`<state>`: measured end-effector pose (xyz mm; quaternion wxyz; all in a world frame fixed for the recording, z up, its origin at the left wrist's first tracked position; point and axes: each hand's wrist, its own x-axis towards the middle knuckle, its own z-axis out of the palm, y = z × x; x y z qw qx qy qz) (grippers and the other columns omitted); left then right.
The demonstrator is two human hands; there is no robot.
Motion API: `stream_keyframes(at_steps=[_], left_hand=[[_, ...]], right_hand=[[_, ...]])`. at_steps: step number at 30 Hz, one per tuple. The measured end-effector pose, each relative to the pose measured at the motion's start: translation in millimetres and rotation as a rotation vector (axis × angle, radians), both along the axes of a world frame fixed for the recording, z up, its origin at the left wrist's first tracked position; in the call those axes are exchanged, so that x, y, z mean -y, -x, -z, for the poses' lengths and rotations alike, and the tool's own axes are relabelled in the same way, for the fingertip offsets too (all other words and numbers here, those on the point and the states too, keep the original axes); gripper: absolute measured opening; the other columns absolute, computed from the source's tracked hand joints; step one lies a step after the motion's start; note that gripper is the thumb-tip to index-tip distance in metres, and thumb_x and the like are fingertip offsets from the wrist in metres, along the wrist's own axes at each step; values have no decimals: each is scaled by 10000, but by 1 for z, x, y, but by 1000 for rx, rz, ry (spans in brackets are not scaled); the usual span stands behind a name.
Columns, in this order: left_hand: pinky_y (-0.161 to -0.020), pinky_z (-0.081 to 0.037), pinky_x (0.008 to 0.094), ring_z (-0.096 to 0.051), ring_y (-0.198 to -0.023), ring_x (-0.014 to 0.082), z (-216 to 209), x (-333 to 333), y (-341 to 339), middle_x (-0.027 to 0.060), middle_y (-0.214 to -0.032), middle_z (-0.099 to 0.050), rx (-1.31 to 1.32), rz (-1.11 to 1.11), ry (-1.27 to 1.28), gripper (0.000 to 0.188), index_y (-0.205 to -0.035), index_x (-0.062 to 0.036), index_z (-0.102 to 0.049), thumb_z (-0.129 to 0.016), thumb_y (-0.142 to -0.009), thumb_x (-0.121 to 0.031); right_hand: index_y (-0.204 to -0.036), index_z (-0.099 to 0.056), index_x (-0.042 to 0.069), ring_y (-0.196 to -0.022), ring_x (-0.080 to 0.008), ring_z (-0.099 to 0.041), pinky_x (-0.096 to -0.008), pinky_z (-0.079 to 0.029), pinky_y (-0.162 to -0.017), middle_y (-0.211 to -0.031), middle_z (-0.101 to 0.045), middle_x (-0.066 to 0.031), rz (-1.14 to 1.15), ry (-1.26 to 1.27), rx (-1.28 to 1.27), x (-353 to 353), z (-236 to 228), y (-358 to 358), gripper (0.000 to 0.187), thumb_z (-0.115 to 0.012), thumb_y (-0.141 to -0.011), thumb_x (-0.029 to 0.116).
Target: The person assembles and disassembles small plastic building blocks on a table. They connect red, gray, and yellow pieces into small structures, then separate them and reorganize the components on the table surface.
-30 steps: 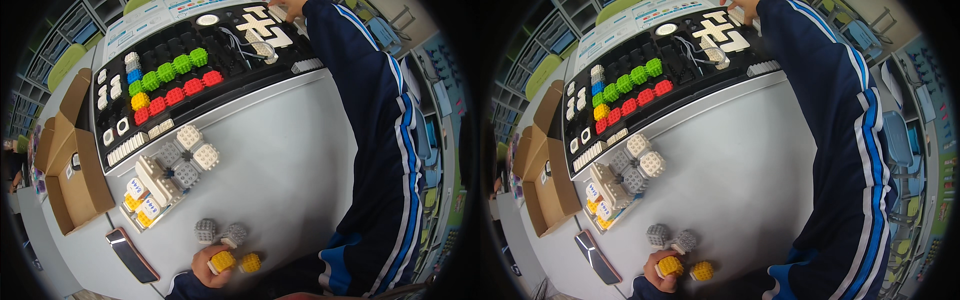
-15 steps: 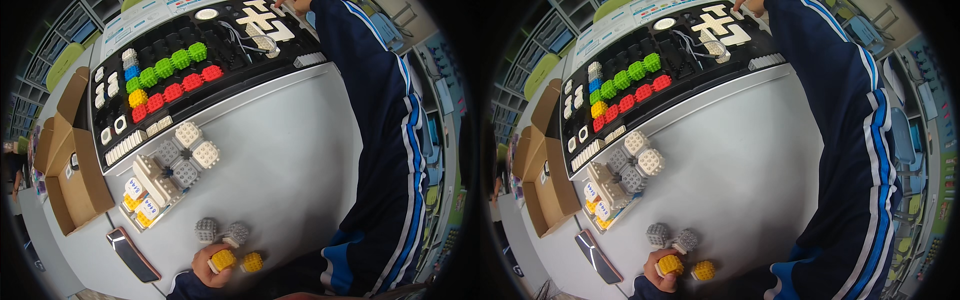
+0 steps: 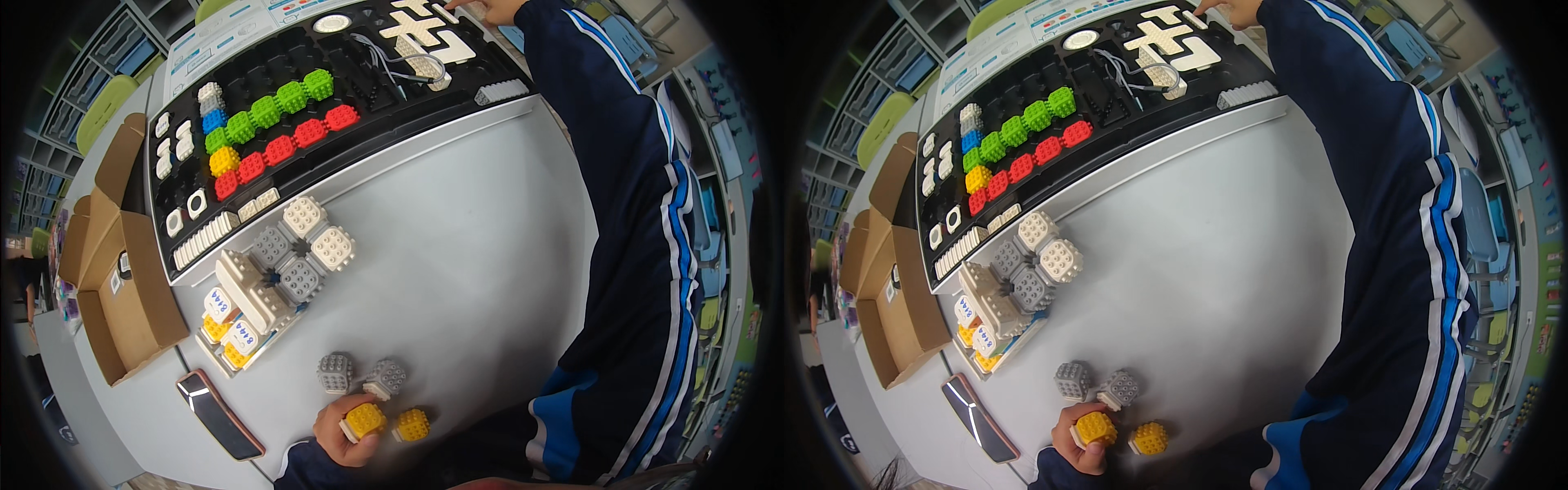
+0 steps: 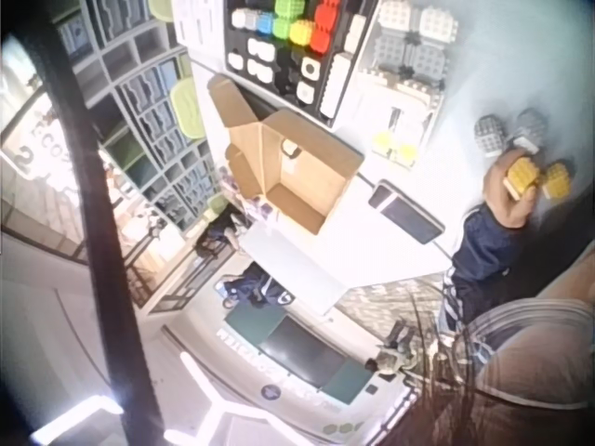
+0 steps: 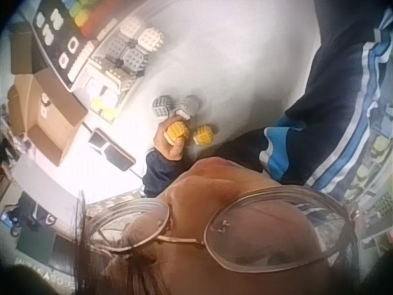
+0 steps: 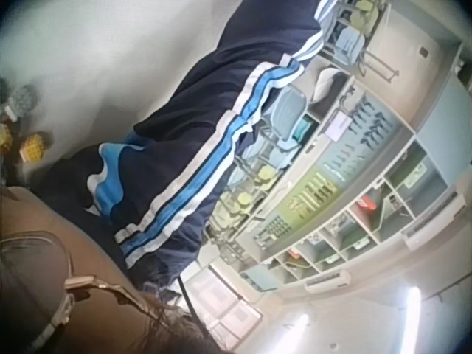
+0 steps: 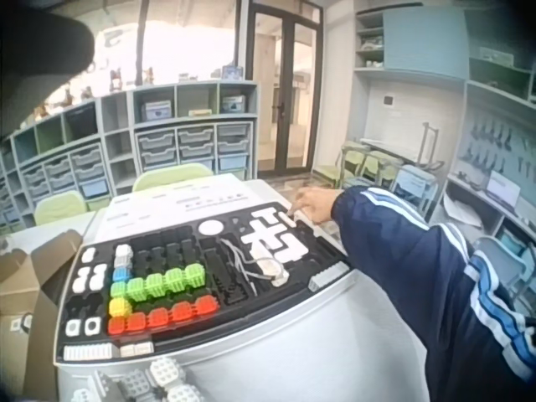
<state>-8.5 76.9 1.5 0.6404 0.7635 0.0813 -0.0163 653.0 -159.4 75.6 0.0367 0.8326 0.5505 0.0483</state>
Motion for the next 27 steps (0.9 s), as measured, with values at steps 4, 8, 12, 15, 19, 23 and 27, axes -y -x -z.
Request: stream_keyframes(at_steps=[4, 8, 12, 15, 19, 23, 27], left_hand=[[-713, -548, 324, -706, -773, 257, 2, -1, -2, 131, -887, -709, 60, -5, 32, 478, -1142, 5, -569, -697, -854, -353], [-711, -546, 318, -705, -771, 249, 0, 2, -2, 129, -882, -708, 57, -39, 21, 477, -1140, 4, -575, -697, -855, -357], [-710, -544, 319, -703, -771, 249, 3, 3, 1, 129, -880, -708, 56, -50, 13, 465, -1133, 6, -585, -703, -843, -338], [-710, -543, 319, -702, -772, 252, 2, 2, -1, 132, -882, -708, 48, -29, 7, 459, -1127, 8, -591, -707, -833, -325], [-707, -543, 321, -702, -770, 257, 3, 1, 1, 134, -882, -707, 45, -23, -2, 467, -1128, 10, -593, -713, -824, -324], [-707, -543, 322, -701, -769, 260, 4, 2, 2, 135, -883, -705, 44, -36, 24, 462, -1123, 12, -594, -721, -817, -310], [-704, -543, 323, -701, -765, 260, 3, 2, -2, 136, -888, -705, 58, 9, 13, 452, -1123, 13, -593, -721, -816, -294]], right_hand=[[-1171, -691, 215, -1121, -368, -568, -429, -463, -966, -1177, -589, -173, 20, -33, 45, 12, 3, 4, 436, -555, -769, 114], [-1175, -684, 194, -1095, -356, -595, -431, -486, -936, -1201, -588, -156, 190, 115, 98, -7, -9, 32, 438, -571, -762, 103], [-1184, -676, 179, -1095, -350, -608, -429, -495, -927, -1217, -600, -148, 233, 170, 128, -12, -13, 45, 443, -588, -754, 119], [-1197, -666, 159, -1101, -355, -610, -437, -490, -935, -1208, -626, -158, 265, 212, 138, -6, -8, 28, 453, -604, -748, 131], [-1199, -659, 123, -1120, -356, -605, -448, -478, -952, -1177, -655, -176, 284, 223, 118, -11, 1, 18, 455, -607, -748, 142], [-1110, -704, 114, -1071, -351, -621, -439, -473, -958, -1135, -671, -164, 231, 57, 136, -23, 6, 23, 374, -625, -749, 171], [-936, -759, 108, -1002, -345, -638, -437, -489, -923, -974, -710, -160, 298, -4, 189, -16, 8, 1, 239, -671, -744, 221]])
